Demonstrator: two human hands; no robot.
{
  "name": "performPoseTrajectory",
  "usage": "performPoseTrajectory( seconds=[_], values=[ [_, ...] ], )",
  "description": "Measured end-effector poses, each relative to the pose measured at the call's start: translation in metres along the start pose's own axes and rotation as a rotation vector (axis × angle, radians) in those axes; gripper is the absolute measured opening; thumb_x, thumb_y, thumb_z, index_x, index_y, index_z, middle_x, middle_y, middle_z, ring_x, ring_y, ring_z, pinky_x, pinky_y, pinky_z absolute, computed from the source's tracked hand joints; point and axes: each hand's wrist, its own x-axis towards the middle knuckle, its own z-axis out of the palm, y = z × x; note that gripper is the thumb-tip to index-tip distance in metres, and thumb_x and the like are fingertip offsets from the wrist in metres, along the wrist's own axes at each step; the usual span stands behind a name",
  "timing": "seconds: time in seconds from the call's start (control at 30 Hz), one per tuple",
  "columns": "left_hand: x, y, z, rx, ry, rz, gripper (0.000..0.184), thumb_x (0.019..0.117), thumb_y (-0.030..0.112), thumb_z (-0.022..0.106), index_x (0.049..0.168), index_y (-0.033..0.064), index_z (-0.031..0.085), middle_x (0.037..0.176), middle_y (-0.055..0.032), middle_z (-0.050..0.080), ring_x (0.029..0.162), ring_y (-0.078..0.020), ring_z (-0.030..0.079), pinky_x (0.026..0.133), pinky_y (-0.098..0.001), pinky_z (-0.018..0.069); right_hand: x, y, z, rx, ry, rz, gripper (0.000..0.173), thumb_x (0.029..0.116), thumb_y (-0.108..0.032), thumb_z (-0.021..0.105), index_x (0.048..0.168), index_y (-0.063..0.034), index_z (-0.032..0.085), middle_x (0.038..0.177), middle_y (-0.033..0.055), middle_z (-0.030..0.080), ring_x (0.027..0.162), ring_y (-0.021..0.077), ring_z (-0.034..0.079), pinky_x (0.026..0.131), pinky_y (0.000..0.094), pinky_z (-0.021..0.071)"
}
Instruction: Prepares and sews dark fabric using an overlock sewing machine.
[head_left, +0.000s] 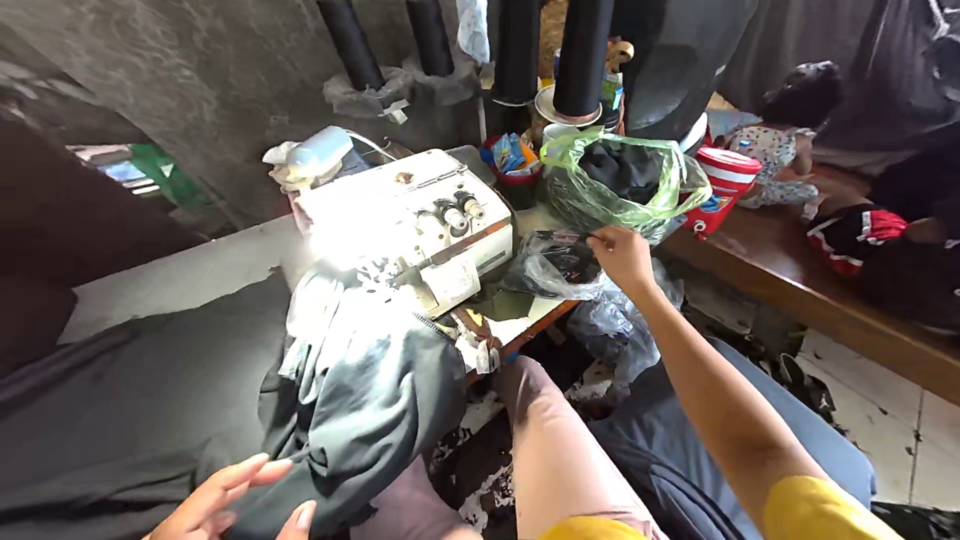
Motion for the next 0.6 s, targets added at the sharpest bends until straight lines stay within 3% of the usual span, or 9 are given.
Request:
performPoseTrajectory(
  seconds=[0.07, 0.1, 0.17, 0.2, 0.27, 0.33, 0.4, 0.47, 0.6],
  values=[
    [-0.003, -0.003, 0.012, -0.174, 0.036, 0.011, 0.041, 0.0865, 0.003, 0.059, 0.123, 0.0041, 0.040, 0.118, -0.0043, 0.062, 0.110, -0.0083, 0.057, 0.087, -0.0259, 0.0485, 0.000, -0.007, -0.001, 0.197, 0.017, 0.073, 0.024, 0.1001, -0.021, 0.067, 0.109, -0.0005, 0.074, 0.100, 0.0178, 0.073, 0.090, 0.0320, 0.070, 0.083, 0.0559, 0.0547],
    [-0.002, -0.002, 0.020, -0.265, 0.051, 0.038, 0.043, 0.0819, -0.002, 0.055, 0.120, 0.0080, 0.038, 0.117, 0.0024, 0.061, 0.110, -0.0030, 0.058, 0.087, -0.0229, 0.0484, -0.002, -0.012, 0.000, 0.334, 0.021, 0.121, 0.024, 0.1002, -0.021, 0.066, 0.110, 0.0003, 0.073, 0.096, 0.0147, 0.073, 0.083, 0.0247, 0.068, 0.078, 0.0479, 0.0554],
    [0.003, 0.006, 0.037, -0.409, 0.014, 0.085, 0.041, 0.0799, -0.002, 0.052, 0.117, 0.0147, 0.043, 0.114, 0.0088, 0.060, 0.110, -0.0001, 0.058, 0.093, -0.0230, 0.0486, -0.011, -0.034, 0.002, 0.701, 0.020, 0.238, 0.017, 0.1008, -0.015, 0.064, 0.109, -0.0013, 0.069, 0.089, 0.0042, 0.068, 0.073, 0.0102, 0.063, 0.068, 0.0300, 0.0546],
    [0.006, 0.014, 0.046, -0.459, -0.032, 0.089, 0.037, 0.0847, 0.003, 0.051, 0.118, 0.0176, 0.048, 0.114, 0.0098, 0.061, 0.111, -0.0005, 0.057, 0.096, -0.0241, 0.0477, -0.020, -0.049, 0.003, 0.874, 0.013, 0.275, 0.011, 0.1010, -0.011, 0.062, 0.105, -0.0032, 0.068, 0.086, 0.0012, 0.068, 0.070, 0.0083, 0.063, 0.066, 0.0274, 0.0561],
    [0.015, 0.031, 0.070, -0.565, -0.068, 0.080, 0.020, 0.0980, 0.019, 0.052, 0.116, 0.0183, 0.059, 0.112, 0.0071, 0.065, 0.109, -0.0045, 0.061, 0.095, -0.0268, 0.0524, -0.047, -0.081, 0.007, 1.063, -0.034, 0.244, 0.011, 0.1010, -0.006, 0.058, 0.098, -0.0047, 0.069, 0.080, 0.0005, 0.069, 0.068, 0.0093, 0.065, 0.067, 0.0284, 0.0583],
    [0.026, 0.047, 0.093, -0.725, -0.057, 0.027, 0.031, 0.1054, 0.023, 0.050, 0.127, 0.0045, 0.061, 0.123, -0.0054, 0.067, 0.113, -0.0157, 0.066, 0.093, -0.0345, 0.0590, -0.080, -0.110, 0.019, 1.117, -0.115, 0.118, 0.014, 0.0978, -0.003, 0.059, 0.093, -0.0052, 0.072, 0.079, 0.0006, 0.071, 0.070, 0.0092, 0.068, 0.069, 0.0272, 0.0596],
    [0.036, 0.059, 0.106, -0.875, -0.007, -0.117, 0.043, 0.1052, 0.019, 0.051, 0.138, -0.0087, 0.054, 0.132, -0.0151, 0.065, 0.121, -0.0223, 0.066, 0.100, -0.0398, 0.0582, -0.112, -0.133, 0.034, 1.096, -0.203, -0.052, 0.011, 0.0954, -0.003, 0.063, 0.095, -0.0047, 0.074, 0.083, -0.0012, 0.074, 0.075, 0.0075, 0.070, 0.073, 0.0267, 0.0612],
    [0.040, 0.065, 0.109, -1.042, 0.064, -0.251, 0.045, 0.1018, 0.009, 0.053, 0.141, -0.0129, 0.049, 0.133, -0.0177, 0.065, 0.121, -0.0222, 0.065, 0.104, -0.0391, 0.0555, -0.138, -0.153, 0.044, 1.049, -0.256, -0.211, 0.010, 0.0951, -0.004, 0.066, 0.099, -0.0010, 0.075, 0.089, -0.0005, 0.075, 0.079, 0.0052, 0.070, 0.075, 0.0243, 0.0613],
    [0.036, 0.064, 0.100, -1.128, 0.241, -0.368, 0.031, 0.0971, -0.002, 0.057, 0.127, -0.0094, 0.063, 0.116, -0.0119, 0.072, 0.104, -0.0155, 0.071, 0.094, -0.0327, 0.0596, -0.157, -0.173, 0.051, 1.037, -0.321, -0.307, 0.011, 0.0933, -0.004, 0.069, 0.101, 0.0009, 0.076, 0.093, 0.0033, 0.074, 0.083, 0.0052, 0.069, 0.077, 0.0201, 0.0602]
  ],
)
